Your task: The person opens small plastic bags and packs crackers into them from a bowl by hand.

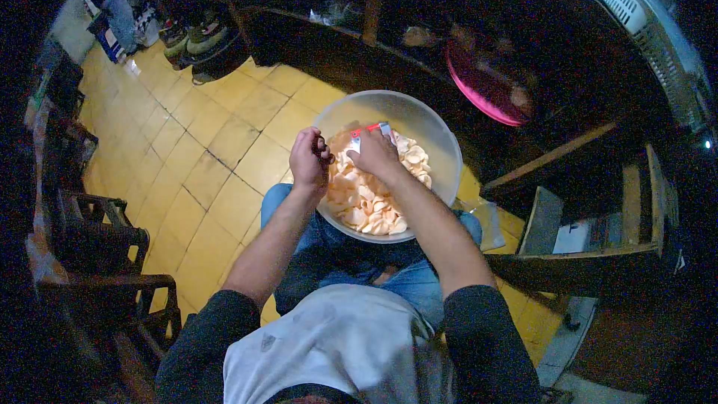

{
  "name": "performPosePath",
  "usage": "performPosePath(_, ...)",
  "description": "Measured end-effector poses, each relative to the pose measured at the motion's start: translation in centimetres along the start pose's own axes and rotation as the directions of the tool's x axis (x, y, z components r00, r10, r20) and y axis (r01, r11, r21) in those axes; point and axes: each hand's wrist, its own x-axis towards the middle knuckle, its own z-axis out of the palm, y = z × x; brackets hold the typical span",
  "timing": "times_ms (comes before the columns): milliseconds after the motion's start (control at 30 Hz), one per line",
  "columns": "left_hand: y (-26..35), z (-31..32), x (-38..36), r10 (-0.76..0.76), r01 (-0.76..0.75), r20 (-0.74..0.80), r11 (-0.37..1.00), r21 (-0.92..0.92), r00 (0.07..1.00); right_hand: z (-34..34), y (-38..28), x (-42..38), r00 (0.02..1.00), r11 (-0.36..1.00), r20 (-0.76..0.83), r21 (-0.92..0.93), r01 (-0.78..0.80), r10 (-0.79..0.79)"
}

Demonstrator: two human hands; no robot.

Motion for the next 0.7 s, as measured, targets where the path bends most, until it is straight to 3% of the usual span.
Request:
performPosePath(33, 0.0, 0.0, 0.0, -0.007, 0.007, 0.003, 1.0, 0.004, 1.0, 0.7, 0.3, 0.6, 0.996, 0.995, 0.079, -0.091, -0.035, 0.042)
performPosePath(133, -0.3, 0.0, 0.3, 0.001, -0.001, 0.003, 1.0, 0.021, 1.0, 2.3, 2.3, 2.1, 0.994, 0.996, 0.092, -0.068, -0.052, 0.058)
performPosePath(200, -0.3, -0.4, 0.3, 0.005, -0.005, -0.01, 0.999, 0.037, 1.0, 1.4, 2.6, 1.8, 0.998, 0.998, 0.053, 0.041, -0.039, 0.037)
performPosePath(267, -0.7, -0.4, 0.3, -0.079, 0.073, 0.043, 0.991, 0.114, 0.996, -3.0, 0.7, 0.6, 0.981, 0.941, -0.034, 0.291, -0.173, 0.191)
performPosePath(300, -0.6, -0.2, 0.3, -0.113, 0.099, 0.049, 0.97, 0.221, 0.992, -3.9, 0.9, 0.5, 0.98, 0.974, -0.174, 0.219, -0.056, 0.096)
performPosePath(333, -0.6, 0.2, 0.0, -0.117, 0.102, 0.057, 0.97, 0.218, 0.991, -4.6, 1.0, 0.0, 0.979, 0.975, -0.179, 0.214, -0.062, 0.101)
performPosePath(400, -0.6, 1.2, -0.5, -0.353, 0.358, -0.063, 0.912, 0.2, 0.933, -6.9, 0.7, -2.0, 0.958, 0.936, -0.281, 0.321, 0.146, -0.053)
performPosePath(433, -1.5, -0.1, 0.4, -0.463, 0.443, 0.028, 0.861, 0.251, 0.886, -8.4, -0.6, -3.3, 0.925, 0.916, -0.354, 0.312, 0.252, -0.134)
performPosePath(467, -0.9, 0.2, 0.2, -0.464, 0.443, 0.03, 0.861, 0.249, 0.886, -8.6, -1.1, -4.2, 0.925, 0.917, -0.355, 0.309, 0.252, -0.135)
performPosePath(533, 1.0, 1.2, -1.1, -0.61, 0.645, 0.391, 0.762, 0.052, 0.689, -8.5, -1.7, -5.7, 0.898, 0.832, -0.407, 0.43, 0.351, -0.168)
performPosePath(567, 0.0, 0.3, -0.4, -0.578, 0.671, 0.463, 0.739, -0.05, 0.672, -7.5, -1.2, -5.9, 0.835, 0.794, -0.483, 0.382, 0.473, -0.265)
performPosePath(600, -0.1, 0.4, -0.5, -0.58, 0.671, 0.462, 0.74, -0.047, 0.671, -7.3, -0.9, -6.1, 0.834, 0.794, -0.485, 0.383, 0.473, -0.263)
performPosePath(667, -0.3, 0.6, -0.9, -0.498, 0.612, 0.39, 0.747, -0.261, 0.775, -6.9, -0.5, -6.5, 0.788, 0.779, -0.44, 0.258, 0.571, -0.431)
performPosePath(700, -0.2, 0.5, -0.9, -0.497, 0.608, 0.386, 0.749, -0.261, 0.777, -7.0, -0.7, -6.7, 0.816, 0.79, -0.374, 0.271, 0.55, -0.44)
